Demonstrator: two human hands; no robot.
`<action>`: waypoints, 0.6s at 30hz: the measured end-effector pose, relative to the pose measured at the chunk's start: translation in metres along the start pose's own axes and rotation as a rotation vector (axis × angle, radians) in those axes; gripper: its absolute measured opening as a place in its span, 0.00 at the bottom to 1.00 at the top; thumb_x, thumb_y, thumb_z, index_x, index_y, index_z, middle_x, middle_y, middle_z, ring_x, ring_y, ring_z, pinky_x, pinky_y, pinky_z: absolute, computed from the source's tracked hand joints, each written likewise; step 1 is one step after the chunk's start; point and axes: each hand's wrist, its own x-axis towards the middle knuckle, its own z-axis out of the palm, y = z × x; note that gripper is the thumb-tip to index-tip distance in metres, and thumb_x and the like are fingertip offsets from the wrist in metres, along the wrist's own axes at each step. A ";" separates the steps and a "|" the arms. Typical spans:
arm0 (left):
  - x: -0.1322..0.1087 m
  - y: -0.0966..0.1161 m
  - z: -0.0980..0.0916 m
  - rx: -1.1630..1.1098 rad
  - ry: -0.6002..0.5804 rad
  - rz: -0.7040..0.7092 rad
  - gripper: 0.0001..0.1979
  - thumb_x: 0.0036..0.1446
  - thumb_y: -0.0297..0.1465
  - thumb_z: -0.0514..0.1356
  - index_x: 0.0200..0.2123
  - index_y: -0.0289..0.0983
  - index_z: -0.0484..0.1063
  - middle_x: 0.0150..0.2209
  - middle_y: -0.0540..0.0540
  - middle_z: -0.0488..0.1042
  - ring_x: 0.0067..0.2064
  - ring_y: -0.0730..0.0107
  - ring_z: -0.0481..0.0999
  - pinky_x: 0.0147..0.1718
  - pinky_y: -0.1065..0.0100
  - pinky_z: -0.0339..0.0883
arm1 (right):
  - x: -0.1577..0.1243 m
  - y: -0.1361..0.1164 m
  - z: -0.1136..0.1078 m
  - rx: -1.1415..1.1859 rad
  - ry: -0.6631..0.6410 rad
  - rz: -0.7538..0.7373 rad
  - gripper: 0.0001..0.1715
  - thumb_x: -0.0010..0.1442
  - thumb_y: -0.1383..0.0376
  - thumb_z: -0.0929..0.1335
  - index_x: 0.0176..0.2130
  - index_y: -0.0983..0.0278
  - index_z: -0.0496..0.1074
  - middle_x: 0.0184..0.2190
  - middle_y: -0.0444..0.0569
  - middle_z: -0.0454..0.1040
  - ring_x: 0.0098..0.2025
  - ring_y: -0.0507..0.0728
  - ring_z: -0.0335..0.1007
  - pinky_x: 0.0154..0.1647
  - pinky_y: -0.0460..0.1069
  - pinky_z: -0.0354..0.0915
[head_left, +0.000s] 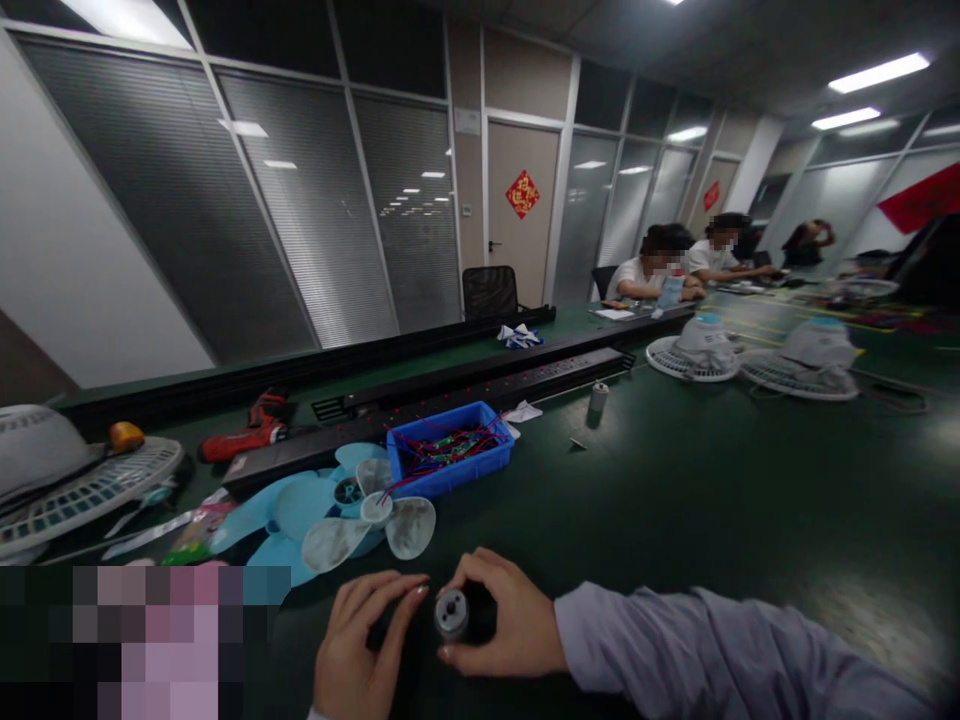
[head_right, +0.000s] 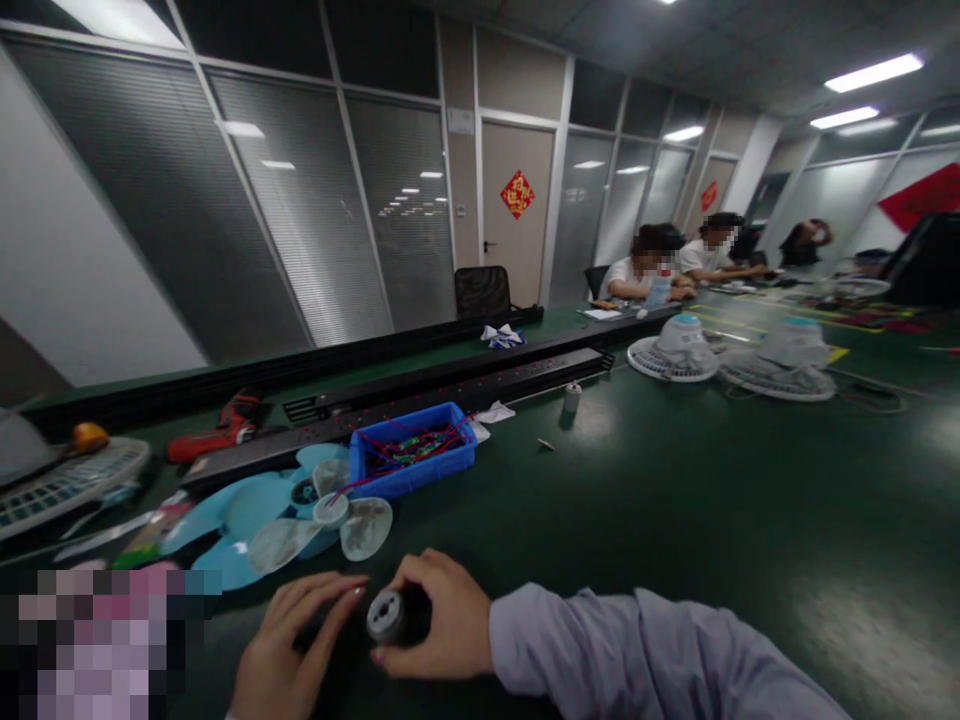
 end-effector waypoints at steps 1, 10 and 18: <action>0.002 0.003 -0.001 -0.051 0.005 0.043 0.10 0.58 0.40 0.59 0.37 0.43 0.78 0.35 0.47 0.79 0.39 0.63 0.77 0.39 0.64 0.74 | 0.000 0.001 0.001 -0.001 0.003 -0.007 0.24 0.39 0.60 0.77 0.35 0.61 0.68 0.32 0.43 0.69 0.36 0.55 0.65 0.37 0.49 0.61; 0.007 0.028 -0.006 -0.068 -0.031 0.230 0.07 0.57 0.33 0.61 0.40 0.43 0.74 0.36 0.50 0.81 0.38 0.68 0.80 0.37 0.71 0.75 | 0.002 0.002 0.002 0.013 0.032 -0.023 0.23 0.37 0.60 0.77 0.32 0.61 0.66 0.29 0.40 0.66 0.32 0.53 0.64 0.33 0.47 0.59; 0.009 0.035 -0.008 -0.066 -0.002 0.276 0.08 0.56 0.31 0.62 0.41 0.42 0.74 0.36 0.50 0.81 0.38 0.69 0.81 0.38 0.72 0.75 | 0.002 0.008 0.004 0.007 0.016 -0.047 0.24 0.37 0.62 0.76 0.33 0.60 0.65 0.30 0.40 0.66 0.33 0.54 0.64 0.35 0.47 0.60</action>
